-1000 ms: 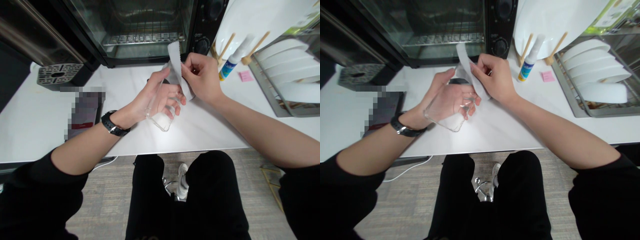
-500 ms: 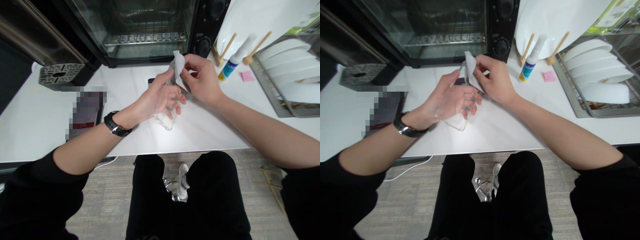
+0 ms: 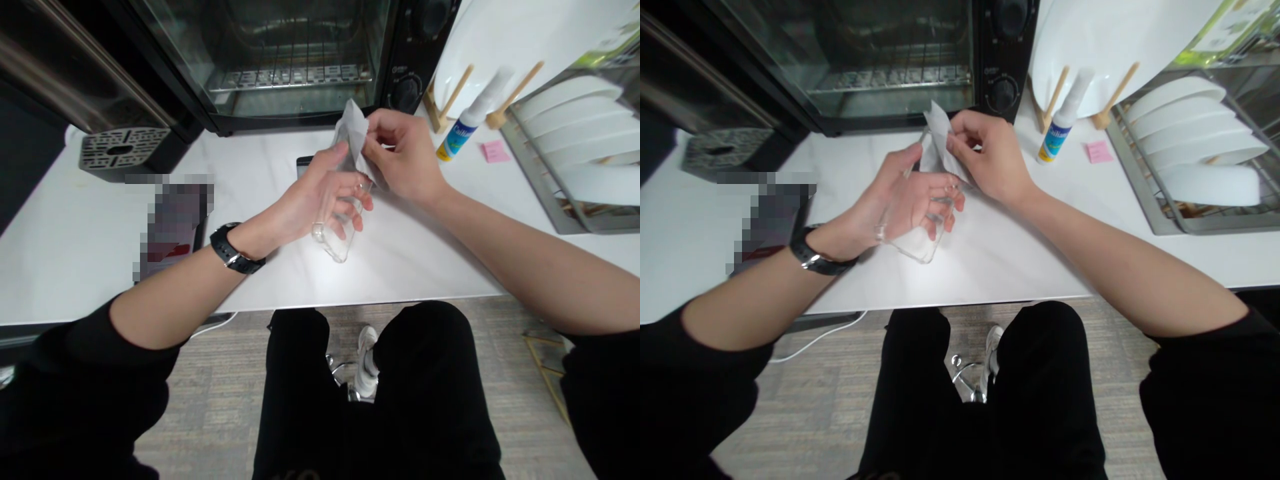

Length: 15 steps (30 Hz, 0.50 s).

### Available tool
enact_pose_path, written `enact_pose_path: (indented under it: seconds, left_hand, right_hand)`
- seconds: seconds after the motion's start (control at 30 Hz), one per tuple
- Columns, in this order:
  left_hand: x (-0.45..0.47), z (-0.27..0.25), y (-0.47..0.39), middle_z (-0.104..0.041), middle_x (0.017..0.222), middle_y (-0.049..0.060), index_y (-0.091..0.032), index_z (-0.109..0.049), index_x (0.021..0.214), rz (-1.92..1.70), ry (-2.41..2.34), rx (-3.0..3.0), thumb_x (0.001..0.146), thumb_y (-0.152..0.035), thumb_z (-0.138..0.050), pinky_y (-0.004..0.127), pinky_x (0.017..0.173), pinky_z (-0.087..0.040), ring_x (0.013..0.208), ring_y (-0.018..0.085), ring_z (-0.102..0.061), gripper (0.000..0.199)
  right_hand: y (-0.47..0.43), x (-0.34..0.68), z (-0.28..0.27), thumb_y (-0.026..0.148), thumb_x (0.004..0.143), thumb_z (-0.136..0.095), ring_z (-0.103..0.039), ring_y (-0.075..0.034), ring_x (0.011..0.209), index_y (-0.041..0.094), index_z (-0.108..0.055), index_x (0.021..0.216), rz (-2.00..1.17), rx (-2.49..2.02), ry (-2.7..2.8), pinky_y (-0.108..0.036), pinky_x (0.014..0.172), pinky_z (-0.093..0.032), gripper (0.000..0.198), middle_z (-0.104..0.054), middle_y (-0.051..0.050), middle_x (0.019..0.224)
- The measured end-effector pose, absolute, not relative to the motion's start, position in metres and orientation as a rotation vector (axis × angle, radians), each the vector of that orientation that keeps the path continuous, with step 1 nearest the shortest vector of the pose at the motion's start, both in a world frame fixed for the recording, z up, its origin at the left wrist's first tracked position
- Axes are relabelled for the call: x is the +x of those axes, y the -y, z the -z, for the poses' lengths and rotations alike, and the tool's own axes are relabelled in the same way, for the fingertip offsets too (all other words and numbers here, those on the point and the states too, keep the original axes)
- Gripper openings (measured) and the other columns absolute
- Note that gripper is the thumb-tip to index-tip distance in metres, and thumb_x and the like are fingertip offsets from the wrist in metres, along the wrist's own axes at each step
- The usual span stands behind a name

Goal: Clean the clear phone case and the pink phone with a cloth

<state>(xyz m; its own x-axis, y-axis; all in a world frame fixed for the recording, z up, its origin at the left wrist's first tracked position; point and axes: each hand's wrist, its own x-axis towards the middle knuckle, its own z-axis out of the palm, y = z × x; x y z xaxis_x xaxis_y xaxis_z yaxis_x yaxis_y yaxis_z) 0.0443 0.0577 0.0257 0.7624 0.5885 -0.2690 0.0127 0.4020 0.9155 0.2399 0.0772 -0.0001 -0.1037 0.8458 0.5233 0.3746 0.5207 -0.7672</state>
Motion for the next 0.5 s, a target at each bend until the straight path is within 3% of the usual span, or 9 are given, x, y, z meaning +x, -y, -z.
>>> enact_pose_path:
  seconds: [0.1,0.3,0.43,0.5]
  left_hand:
    - [0.0444,-0.0272,-0.0595,-0.065,0.093,0.009,-0.017,-0.066,0.097,-0.369,-0.592,1.122,0.094,-0.076,-0.036,0.024,0.046,-0.045,0.065,0.017,-0.064,0.066]
    - [0.0438,-0.0292,-0.0594,-0.063,0.091,0.008,-0.014,-0.064,0.107,-0.425,-0.640,1.178,0.097,-0.075,-0.034,0.022,0.051,-0.042,0.065,0.015,-0.062,0.068]
    - [0.0428,-0.0325,-0.0579,-0.063,0.094,0.009,-0.011,-0.067,0.108,-0.381,-0.592,1.193,0.102,-0.066,-0.022,0.022,0.049,-0.041,0.064,0.015,-0.063,0.072]
    - [0.0430,-0.0316,-0.0582,-0.064,0.093,0.010,-0.012,-0.067,0.106,-0.369,-0.586,1.188,0.099,-0.071,-0.029,0.024,0.048,-0.041,0.063,0.016,-0.063,0.070]
  right_hand:
    - [-0.0781,0.2414,0.0012,0.051,0.093,-0.070,-0.042,-0.014,0.062,0.026,-0.047,0.069,-0.467,-1.067,1.670,-0.032,0.061,-0.039,0.042,-0.049,0.003,0.064]
    - [-0.0732,0.2396,0.0004,0.031,0.094,-0.064,-0.060,-0.019,0.078,0.027,-0.059,0.091,-0.522,-0.937,1.713,-0.031,0.061,-0.046,0.007,-0.063,-0.001,0.088]
    - [-0.0744,0.2409,-0.0005,0.031,0.091,-0.070,-0.049,-0.016,0.061,0.026,-0.045,0.067,-0.445,-1.027,1.628,-0.032,0.057,-0.041,0.035,-0.048,0.002,0.063]
    - [-0.0736,0.2406,-0.0016,0.031,0.091,-0.070,-0.050,-0.017,0.063,0.025,-0.044,0.066,-0.394,-1.049,1.635,-0.032,0.058,-0.042,0.037,-0.047,0.002,0.064]
